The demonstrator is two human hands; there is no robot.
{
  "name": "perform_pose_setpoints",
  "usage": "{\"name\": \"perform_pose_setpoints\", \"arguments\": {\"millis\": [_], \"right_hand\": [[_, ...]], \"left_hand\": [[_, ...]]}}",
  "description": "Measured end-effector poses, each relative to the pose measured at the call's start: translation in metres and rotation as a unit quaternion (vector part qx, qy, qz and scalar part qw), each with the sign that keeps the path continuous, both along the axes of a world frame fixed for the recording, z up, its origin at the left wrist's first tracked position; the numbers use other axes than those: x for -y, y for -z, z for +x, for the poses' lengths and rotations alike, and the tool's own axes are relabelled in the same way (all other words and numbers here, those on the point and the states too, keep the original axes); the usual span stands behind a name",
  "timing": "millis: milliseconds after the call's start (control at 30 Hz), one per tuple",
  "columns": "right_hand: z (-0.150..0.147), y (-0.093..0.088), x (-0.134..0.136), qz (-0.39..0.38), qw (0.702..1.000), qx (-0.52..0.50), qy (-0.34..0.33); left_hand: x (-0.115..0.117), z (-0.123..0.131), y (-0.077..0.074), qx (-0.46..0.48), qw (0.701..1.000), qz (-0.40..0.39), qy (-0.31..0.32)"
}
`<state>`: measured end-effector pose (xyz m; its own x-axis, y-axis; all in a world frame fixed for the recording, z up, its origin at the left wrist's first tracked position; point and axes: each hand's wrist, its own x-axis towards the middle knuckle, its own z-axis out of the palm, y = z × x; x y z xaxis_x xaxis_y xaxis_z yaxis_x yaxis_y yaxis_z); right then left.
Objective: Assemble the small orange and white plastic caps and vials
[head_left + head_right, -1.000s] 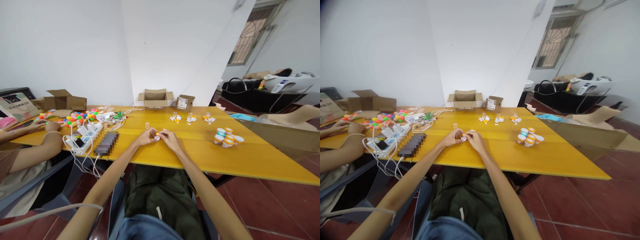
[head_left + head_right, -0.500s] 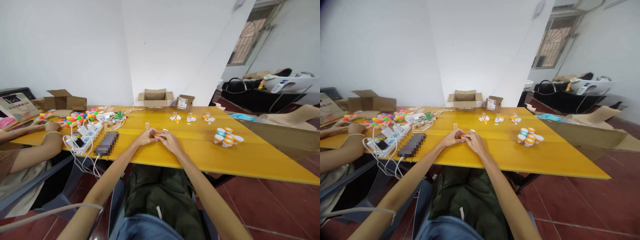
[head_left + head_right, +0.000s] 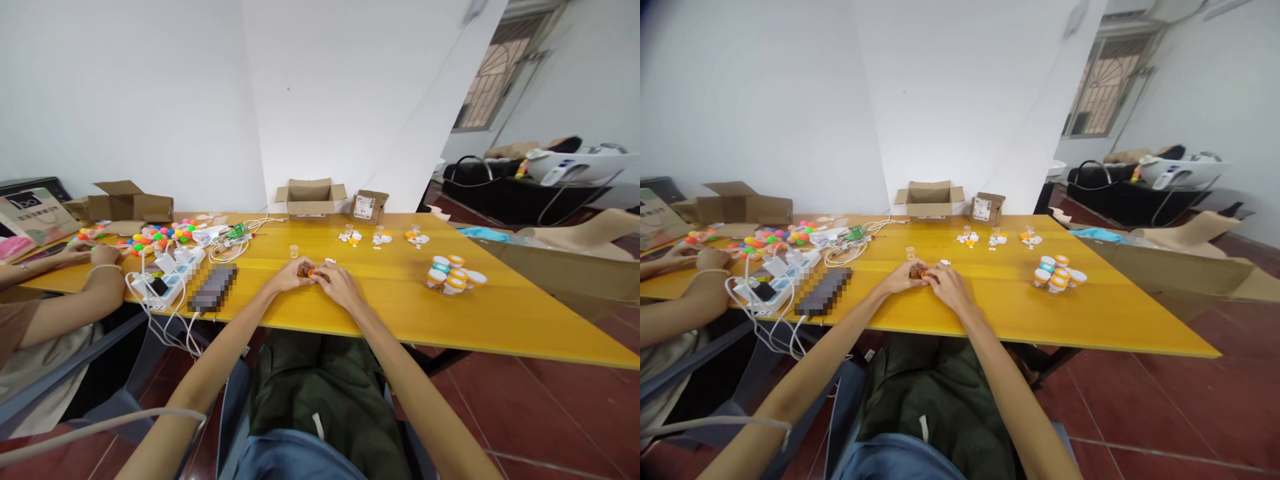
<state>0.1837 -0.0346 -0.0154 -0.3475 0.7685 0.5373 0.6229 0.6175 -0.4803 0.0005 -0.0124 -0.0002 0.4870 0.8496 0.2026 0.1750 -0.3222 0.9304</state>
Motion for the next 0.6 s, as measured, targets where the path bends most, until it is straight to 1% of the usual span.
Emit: {"name": "perform_pose_setpoints", "arguments": {"millis": [167,433,600], "right_hand": [[0.000,0.001,-0.003,-0.023,0.999,-0.026,0.000],[0.001,0.006,-0.011,-0.050,0.996,-0.070,-0.040],[0.001,0.007,-0.014,-0.062,0.994,-0.086,-0.031]], "left_hand": [[0.000,-0.001,-0.001,-0.014,1.000,0.010,-0.003],[-0.003,-0.003,0.002,-0.023,1.000,0.005,-0.004],[-0.002,-0.002,0.002,-0.037,0.999,0.022,-0.014]]}}
